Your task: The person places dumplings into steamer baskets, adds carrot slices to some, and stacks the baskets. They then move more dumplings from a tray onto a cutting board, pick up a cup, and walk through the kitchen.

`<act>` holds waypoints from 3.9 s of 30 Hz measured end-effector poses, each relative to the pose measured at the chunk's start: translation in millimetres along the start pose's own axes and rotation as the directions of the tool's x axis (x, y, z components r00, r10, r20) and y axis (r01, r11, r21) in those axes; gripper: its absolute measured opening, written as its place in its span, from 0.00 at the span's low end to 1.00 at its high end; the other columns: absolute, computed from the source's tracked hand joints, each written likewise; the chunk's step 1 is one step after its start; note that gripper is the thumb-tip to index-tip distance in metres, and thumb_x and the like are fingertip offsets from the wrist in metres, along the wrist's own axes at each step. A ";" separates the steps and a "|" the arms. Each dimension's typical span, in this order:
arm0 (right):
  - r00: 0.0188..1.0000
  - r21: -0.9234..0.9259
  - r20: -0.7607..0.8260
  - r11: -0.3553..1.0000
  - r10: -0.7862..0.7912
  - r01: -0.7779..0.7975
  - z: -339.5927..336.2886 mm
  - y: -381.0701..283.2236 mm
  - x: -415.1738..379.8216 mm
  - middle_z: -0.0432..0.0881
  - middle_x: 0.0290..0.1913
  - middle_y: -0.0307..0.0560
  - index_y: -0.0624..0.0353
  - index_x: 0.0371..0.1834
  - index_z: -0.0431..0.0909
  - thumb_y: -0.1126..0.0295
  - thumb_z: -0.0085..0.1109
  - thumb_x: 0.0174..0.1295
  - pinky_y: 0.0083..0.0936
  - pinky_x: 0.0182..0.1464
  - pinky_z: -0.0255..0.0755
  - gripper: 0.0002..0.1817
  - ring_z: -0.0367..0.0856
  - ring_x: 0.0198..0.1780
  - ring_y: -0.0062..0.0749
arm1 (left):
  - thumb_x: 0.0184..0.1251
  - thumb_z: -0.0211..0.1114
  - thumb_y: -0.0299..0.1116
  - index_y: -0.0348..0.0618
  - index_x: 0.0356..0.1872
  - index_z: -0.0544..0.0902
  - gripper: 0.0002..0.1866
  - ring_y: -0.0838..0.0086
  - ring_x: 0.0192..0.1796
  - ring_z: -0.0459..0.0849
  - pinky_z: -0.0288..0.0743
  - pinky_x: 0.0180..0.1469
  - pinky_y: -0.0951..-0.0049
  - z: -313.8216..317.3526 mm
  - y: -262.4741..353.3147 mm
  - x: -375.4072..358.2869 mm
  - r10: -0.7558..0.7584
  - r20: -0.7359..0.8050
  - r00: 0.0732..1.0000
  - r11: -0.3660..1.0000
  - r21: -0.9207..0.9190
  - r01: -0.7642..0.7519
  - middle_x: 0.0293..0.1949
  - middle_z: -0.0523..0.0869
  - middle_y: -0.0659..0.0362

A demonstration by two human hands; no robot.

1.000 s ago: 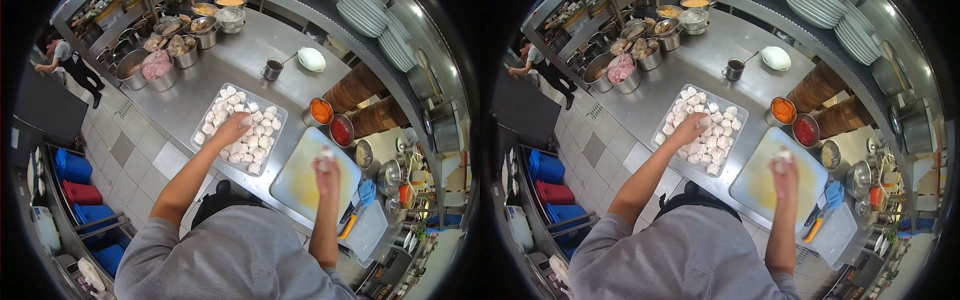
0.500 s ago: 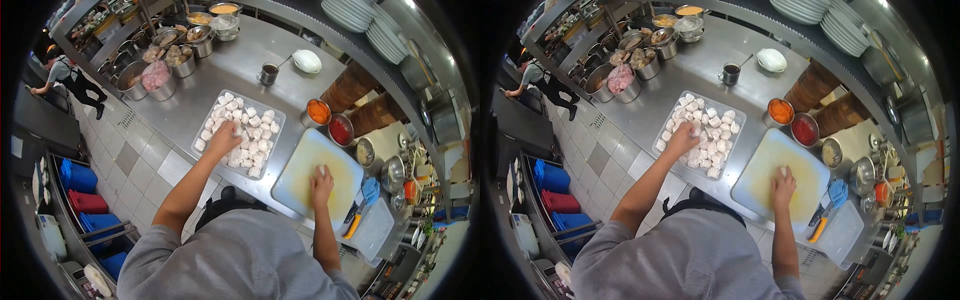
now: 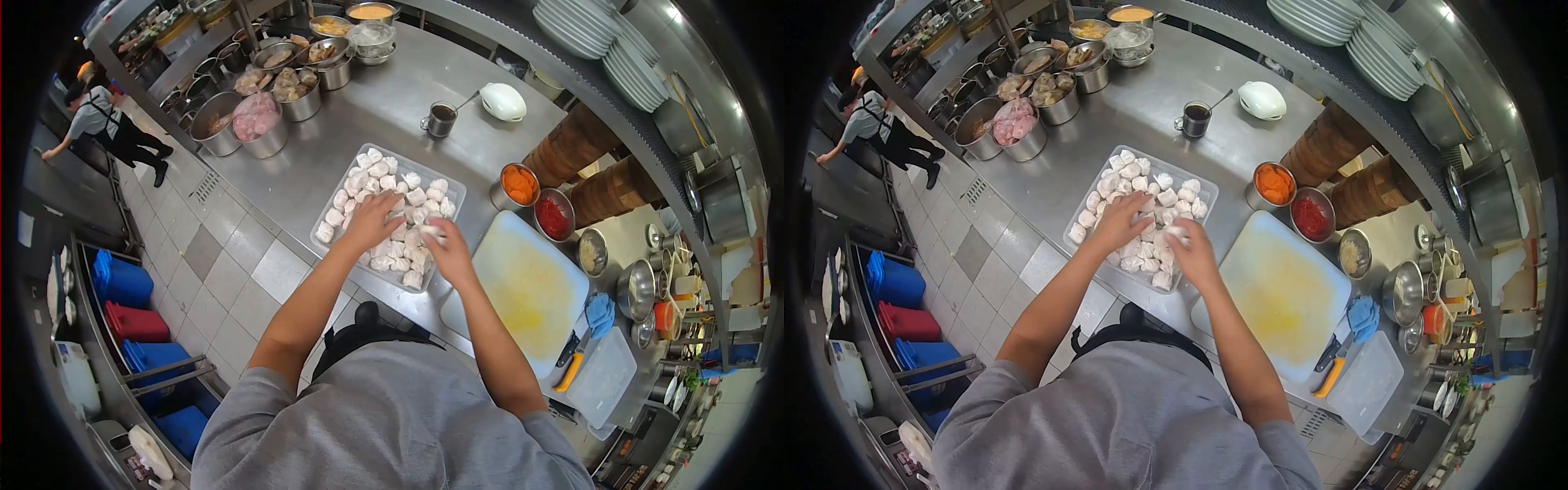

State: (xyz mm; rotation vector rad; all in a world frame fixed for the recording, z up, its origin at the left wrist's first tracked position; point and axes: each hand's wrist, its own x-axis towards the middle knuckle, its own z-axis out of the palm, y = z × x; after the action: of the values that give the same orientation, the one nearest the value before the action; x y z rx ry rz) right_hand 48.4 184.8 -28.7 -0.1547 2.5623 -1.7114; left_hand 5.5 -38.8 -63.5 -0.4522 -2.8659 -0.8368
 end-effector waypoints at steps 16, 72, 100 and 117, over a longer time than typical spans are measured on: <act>0.954 -0.592 0.282 0.764 -0.102 0.257 0.8 65.5 152.2 0.75 0.64 0.52 0.48 0.49 0.85 0.72 0.67 0.51 0.44 0.62 0.75 0.19 0.79 0.57 0.59 | 0.68 0.67 0.34 0.45 0.60 0.82 0.19 0.51 0.67 0.77 0.71 0.66 0.59 -23.7 -25.7 -32.1 -0.078 -0.133 0.988 0.990 -0.131 0.060 0.67 0.76 0.47; 0.961 -0.229 0.210 0.946 -0.181 0.228 32.5 -0.7 114.6 0.85 0.51 0.51 0.57 0.55 0.83 0.68 0.63 0.68 0.30 0.52 0.78 0.14 0.85 0.47 0.42 | 0.64 0.69 0.58 0.54 0.71 0.74 0.37 0.47 0.81 0.55 0.46 0.80 0.41 0.8 20.3 -52.3 0.049 -0.115 0.992 0.998 0.052 -0.043 0.77 0.64 0.49; 0.638 0.371 -0.769 0.844 0.045 0.387 -175.1 -45.9 -33.6 0.78 0.63 0.49 0.57 0.64 0.74 0.61 0.53 0.78 0.37 0.56 0.80 0.18 0.80 0.59 0.37 | 0.65 0.70 0.49 0.52 0.57 0.82 0.23 0.44 0.80 0.55 0.43 0.78 0.35 3.3 1.9 -48.8 0.108 0.023 0.994 0.991 -0.081 -0.106 0.73 0.68 0.52; 0.813 -0.541 -0.569 0.800 -0.119 -0.261 -106.2 115.2 -97.7 0.74 0.62 0.58 0.58 0.64 0.77 0.78 0.66 0.59 0.38 0.65 0.71 0.26 0.76 0.61 0.51 | 0.64 0.70 0.34 0.44 0.63 0.77 0.26 0.45 0.67 0.74 0.71 0.67 0.55 0.7 -88.4 83.6 -0.122 -0.107 0.987 0.948 -0.306 0.084 0.61 0.80 0.46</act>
State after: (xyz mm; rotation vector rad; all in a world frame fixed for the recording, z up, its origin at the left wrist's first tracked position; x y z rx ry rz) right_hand 128.6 337.2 -95.2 0.5397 3.4212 -0.9252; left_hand -101.8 -88.5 -92.3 -0.2681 -2.6742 -1.2818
